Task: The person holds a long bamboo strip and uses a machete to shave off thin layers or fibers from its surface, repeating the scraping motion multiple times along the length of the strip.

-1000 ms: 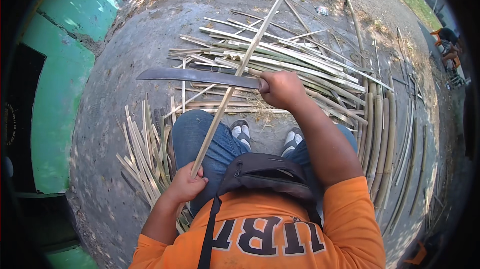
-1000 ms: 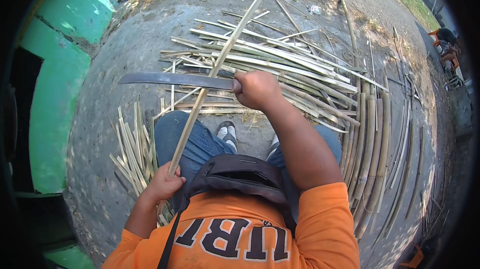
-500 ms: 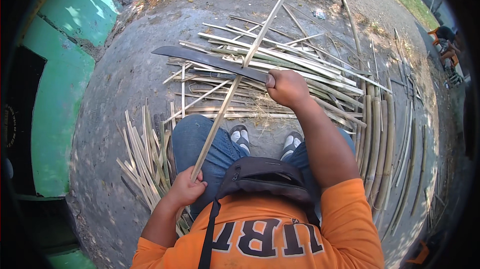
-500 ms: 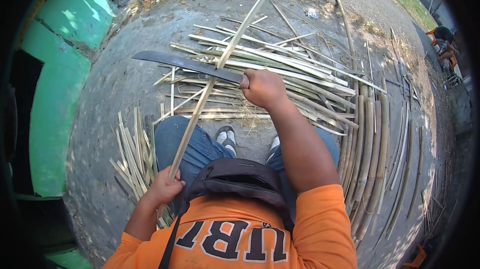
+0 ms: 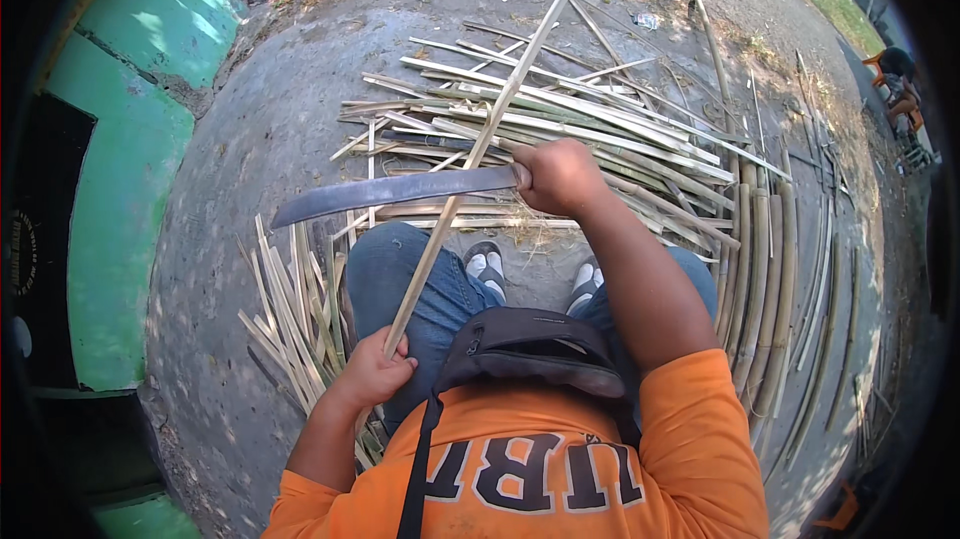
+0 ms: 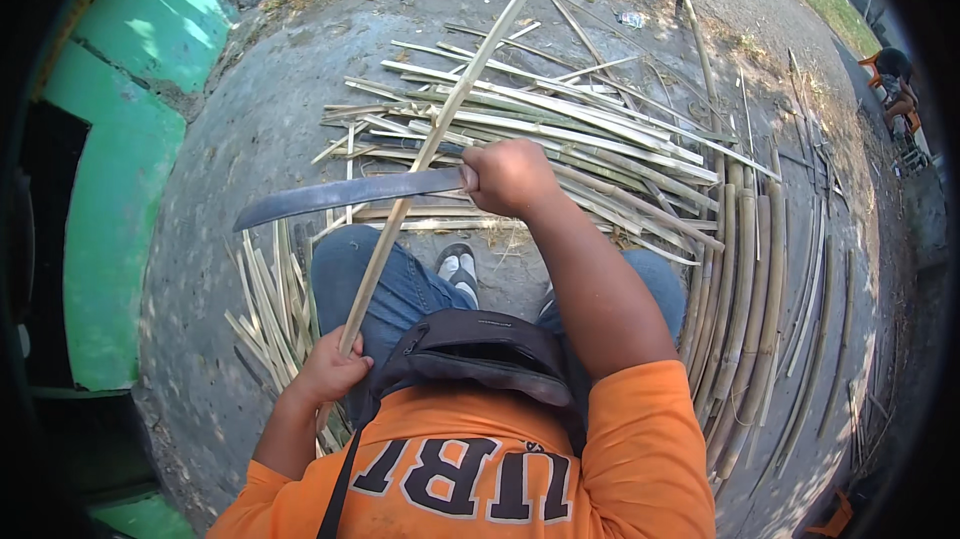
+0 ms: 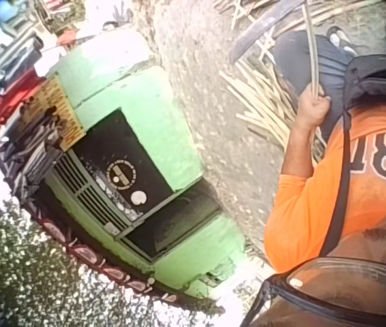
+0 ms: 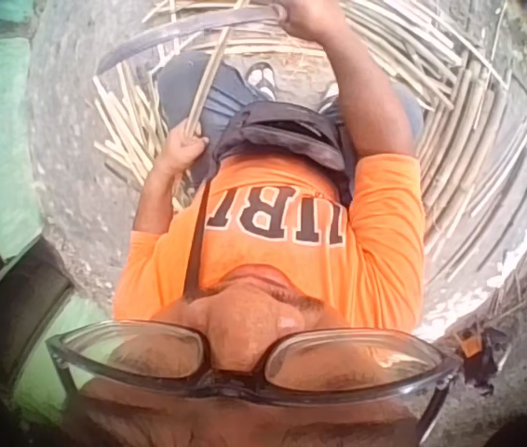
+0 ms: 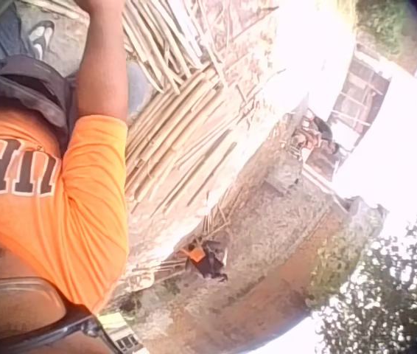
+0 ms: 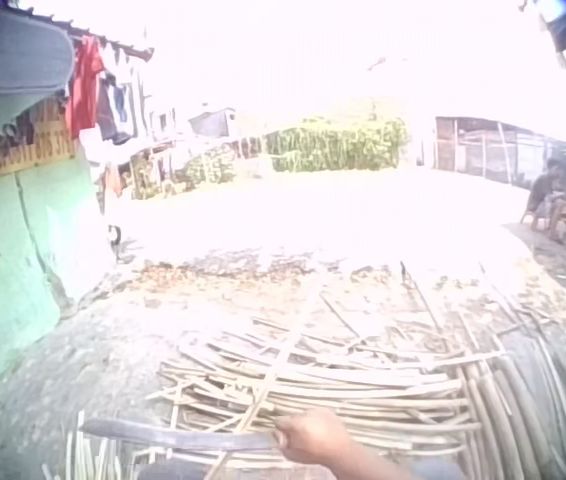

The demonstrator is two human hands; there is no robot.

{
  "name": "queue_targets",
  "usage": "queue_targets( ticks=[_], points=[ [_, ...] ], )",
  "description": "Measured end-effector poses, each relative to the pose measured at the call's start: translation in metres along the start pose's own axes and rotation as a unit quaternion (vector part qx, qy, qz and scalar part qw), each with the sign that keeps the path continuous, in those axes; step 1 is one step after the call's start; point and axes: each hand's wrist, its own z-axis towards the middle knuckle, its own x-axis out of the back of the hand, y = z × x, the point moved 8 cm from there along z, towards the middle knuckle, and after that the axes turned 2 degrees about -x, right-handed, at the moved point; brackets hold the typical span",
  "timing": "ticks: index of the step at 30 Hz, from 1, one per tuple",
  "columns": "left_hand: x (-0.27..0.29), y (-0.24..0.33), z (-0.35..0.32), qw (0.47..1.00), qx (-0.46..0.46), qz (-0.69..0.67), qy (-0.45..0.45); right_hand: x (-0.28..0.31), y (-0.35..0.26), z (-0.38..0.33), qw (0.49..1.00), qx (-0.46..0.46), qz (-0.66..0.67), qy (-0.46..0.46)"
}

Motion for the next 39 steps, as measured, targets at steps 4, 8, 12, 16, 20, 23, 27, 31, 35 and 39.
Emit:
queue_targets(
  ticks=[4,8,12,16,20,23,27,31,35,39],
  points=[
    [-0.003,0.007,0.003,1.0,0.008,0.003,-0.006,0.011,0.07,-0.007,0.985,-0.164,0.011,0.046],
    [-0.001,-0.001,0.003,1.0,0.0,0.001,-0.01,0.012,0.043,-0.007,0.986,-0.164,0.016,0.037],
    [0.001,-0.001,0.003,1.0,-0.004,-0.006,-0.008,0.005,0.003,-0.003,0.996,-0.082,0.034,-0.015],
    [0.002,-0.005,0.006,1.0,0.003,-0.011,-0.019,-0.016,-0.045,-0.008,0.992,0.073,-0.022,-0.099],
    [0.0,0.006,0.001,1.0,-0.004,0.001,-0.013,0.007,-0.016,-0.002,0.998,0.051,-0.027,-0.005],
    [-0.001,0.003,0.001,1.0,-0.015,0.012,-0.013,0.028,0.065,-0.002,0.975,-0.187,0.045,0.107],
    [-0.001,0.006,0.002,1.0,-0.008,0.024,-0.018,0.027,0.082,-0.014,0.97,-0.227,0.029,0.088],
    [-0.002,0.008,0.002,1.0,-0.01,-0.005,-0.015,0.035,0.047,-0.006,0.983,-0.169,0.022,0.065],
    [0.0,0.005,0.002,1.0,-0.003,-0.004,-0.015,0.023,0.002,-0.002,0.999,-0.041,0.014,-0.017],
    [0.0,0.005,0.002,1.0,-0.005,-0.001,-0.015,0.016,-0.014,0.0,0.997,0.03,0.018,-0.063]
  ],
)
